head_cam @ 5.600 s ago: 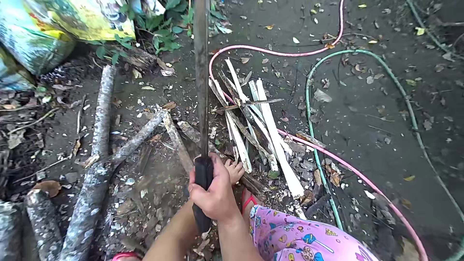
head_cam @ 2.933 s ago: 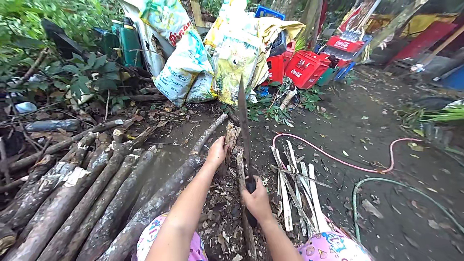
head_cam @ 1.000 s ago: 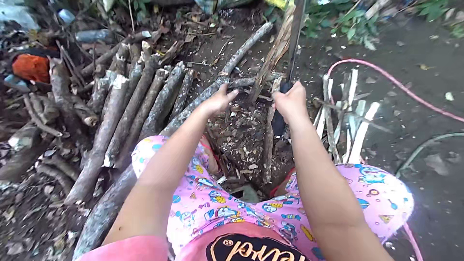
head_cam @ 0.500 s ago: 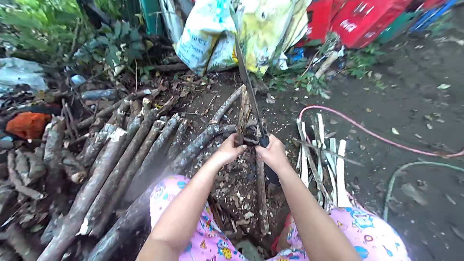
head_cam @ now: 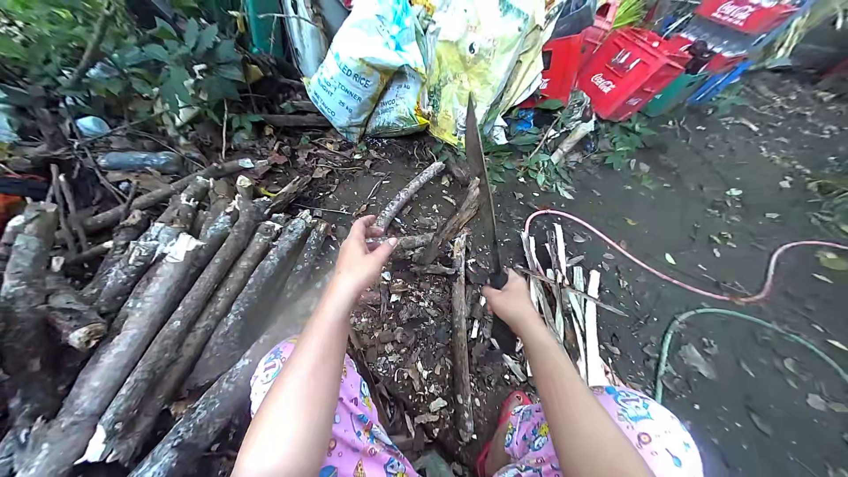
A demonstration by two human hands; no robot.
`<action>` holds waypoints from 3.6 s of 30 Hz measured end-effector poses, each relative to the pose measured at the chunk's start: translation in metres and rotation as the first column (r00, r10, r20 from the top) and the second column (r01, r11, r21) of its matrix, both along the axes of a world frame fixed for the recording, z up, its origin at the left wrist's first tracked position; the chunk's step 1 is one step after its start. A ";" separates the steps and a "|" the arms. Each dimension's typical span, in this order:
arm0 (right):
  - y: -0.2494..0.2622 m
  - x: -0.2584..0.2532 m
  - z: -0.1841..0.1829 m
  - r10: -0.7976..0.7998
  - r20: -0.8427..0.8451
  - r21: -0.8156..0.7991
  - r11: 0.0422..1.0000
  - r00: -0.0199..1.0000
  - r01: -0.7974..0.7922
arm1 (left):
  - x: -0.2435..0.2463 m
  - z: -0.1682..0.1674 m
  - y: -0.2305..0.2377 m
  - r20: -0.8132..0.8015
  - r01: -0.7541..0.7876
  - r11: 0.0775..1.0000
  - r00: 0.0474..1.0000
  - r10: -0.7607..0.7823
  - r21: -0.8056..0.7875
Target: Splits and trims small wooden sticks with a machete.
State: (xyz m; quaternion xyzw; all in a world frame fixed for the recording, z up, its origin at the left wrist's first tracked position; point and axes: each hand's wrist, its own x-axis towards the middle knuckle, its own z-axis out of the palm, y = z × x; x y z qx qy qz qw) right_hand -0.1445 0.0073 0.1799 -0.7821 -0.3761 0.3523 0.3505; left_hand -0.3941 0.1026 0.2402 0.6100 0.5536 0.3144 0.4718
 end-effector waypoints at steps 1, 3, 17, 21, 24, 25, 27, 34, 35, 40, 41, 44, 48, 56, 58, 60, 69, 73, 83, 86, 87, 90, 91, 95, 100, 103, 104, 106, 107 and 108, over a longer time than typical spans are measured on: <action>0.003 0.001 -0.015 -0.011 0.005 -0.015 1.000 1.000 0.011 | 0.000 -0.001 0.001 -0.002 0.002 1.000 1.000 -0.002 -0.003; 0.004 0.000 -0.025 -0.043 -0.015 0.057 0.997 0.999 0.044 | 0.001 0.000 0.004 0.004 -0.003 1.000 1.000 0.003 -0.014; -0.043 0.000 0.057 -0.087 0.079 0.319 0.946 0.993 0.058 | -0.014 0.006 -0.003 0.023 -0.026 0.999 0.999 0.026 0.019; -0.004 -0.002 -0.029 0.070 0.093 -0.199 0.979 0.993 -0.050 | -0.009 0.007 -0.004 0.011 -0.017 1.000 1.000 0.017 0.005; 0.012 -0.008 -0.043 0.059 0.071 -0.113 0.992 0.996 -0.050 | -0.006 0.006 -0.003 0.007 -0.024 1.000 1.000 0.024 -0.004; 0.015 -0.009 -0.044 0.049 0.061 -0.066 0.997 0.997 -0.045 | -0.006 0.003 -0.003 0.009 -0.026 1.000 1.000 0.026 -0.005; 0.017 -0.007 -0.038 0.028 0.032 0.034 0.999 0.999 -0.029 | -0.009 0.000 -0.001 0.021 -0.033 0.999 0.999 0.033 0.003; -0.026 0.004 0.054 -0.041 0.007 0.443 0.896 0.999 0.034 | -0.025 0.003 -0.004 0.035 -0.052 0.998 0.998 0.051 0.019; -0.029 0.004 0.062 -0.060 -0.009 0.468 0.882 0.998 0.057 | -0.026 0.003 -0.004 0.038 -0.053 0.998 0.998 0.052 0.021; -0.011 -0.011 0.027 -0.009 0.039 0.029 1.000 0.999 0.008 | -0.025 0.005 0.000 0.049 -0.054 0.998 0.997 0.052 0.037; 0.001 -0.015 -0.005 0.038 0.025 -0.113 0.993 0.999 -0.035 | -0.024 0.005 0.001 0.039 -0.047 0.998 0.998 0.046 0.040; 0.022 -0.031 -0.073 0.075 -0.018 -0.182 0.980 0.997 -0.077 | -0.021 0.007 0.003 0.000 -0.041 0.998 0.999 0.041 0.040; 0.031 -0.048 -0.072 0.070 -0.029 -0.093 0.993 0.997 -0.072 | -0.020 0.002 0.004 -0.033 -0.058 0.998 0.998 0.059 0.037; 0.007 -0.024 0.033 0.002 -0.037 0.212 0.977 0.999 0.005 | -0.032 0.001 0.004 -0.036 -0.064 0.996 0.997 0.066 0.054; 0.000 -0.021 0.044 -0.009 0.027 0.201 0.980 1.000 0.004 | -0.032 0.000 0.005 -0.024 -0.062 0.995 0.998 0.064 0.073; -0.001 -0.022 0.037 0.025 0.086 0.073 0.997 0.996 -0.031 | -0.029 0.002 0.007 -0.036 -0.064 0.995 0.997 0.067 0.073; 0.043 -0.057 -0.069 0.278 -0.046 -0.279 0.919 0.960 -0.279 | 0.012 -0.017 0.037 0.000 -0.041 0.999 0.999 0.041 0.016; 0.042 -0.075 -0.080 0.299 -0.136 -0.224 0.920 0.945 -0.323 | 0.017 -0.038 0.061 0.056 -0.176 0.980 0.984 0.171 0.090; 0.026 -0.059 -0.037 0.149 -0.340 -0.033 0.985 0.929 -0.170 | 0.048 -0.040 0.065 -0.130 -0.120 0.945 0.978 0.166 0.304; 0.020 -0.047 -0.009 0.151 -0.230 0.185 0.977 0.961 -0.109 | 0.055 -0.038 0.070 -0.113 -0.133 0.942 0.978 0.175 0.310; 0.017 -0.046 -0.002 0.134 -0.223 0.262 0.962 0.966 -0.073 | 0.056 -0.039 0.072 -0.104 -0.142 0.939 0.978 0.182 0.312; 0.012 -0.044 0.000 0.080 -0.243 0.434 0.900 0.967 0.035 | 0.054 -0.041 0.076 -0.073 -0.165 0.929 0.977 0.200 0.332; 0.008 -0.043 -0.006 0.065 -0.254 0.459 0.887 0.965 0.061 | 0.052 -0.039 0.076 -0.074 -0.167 0.932 0.977 0.200 0.321; -0.013 -0.038 -0.051 -0.002 -0.341 0.353 0.927 0.940 0.130 | 0.034 -0.042 0.082 -0.072 -0.195 0.946 0.973 0.220 0.259; -0.030 -0.028 -0.121 -0.138 -0.431 -0.069 0.990 0.892 0.119 | 0.004 -0.061 0.084 0.132 -0.371 0.915 0.927 0.353 0.159; -0.033 -0.025 -0.153 -0.214 -0.432 -0.221 0.967 0.876 0.127 | -0.004 -0.068 0.073 0.284 -0.522 0.852 0.820 0.497 0.018; -0.034 -0.022 -0.160 -0.226 -0.429 -0.239 0.962 0.875 0.132 | -0.006 -0.076 0.069 0.310 -0.574 0.818 0.770 0.557 -0.044; -0.033 -0.013 -0.171 -0.234 -0.415 -0.260 0.957 0.879 0.132 | -0.017 -0.100 0.064 0.289 -0.673 0.723 0.669 0.685 -0.155; -0.032 -0.009 -0.175 -0.236 -0.407 -0.269 0.954 0.882 0.131 | -0.027 -0.114 0.063 0.231 -0.711 0.678 0.639 0.734 -0.185; -0.031 -0.006 -0.178 -0.242 -0.401 -0.280 0.951 0.884 0.134 | -0.039 -0.129 0.064 0.144 -0.742 0.640 0.623 0.768 -0.202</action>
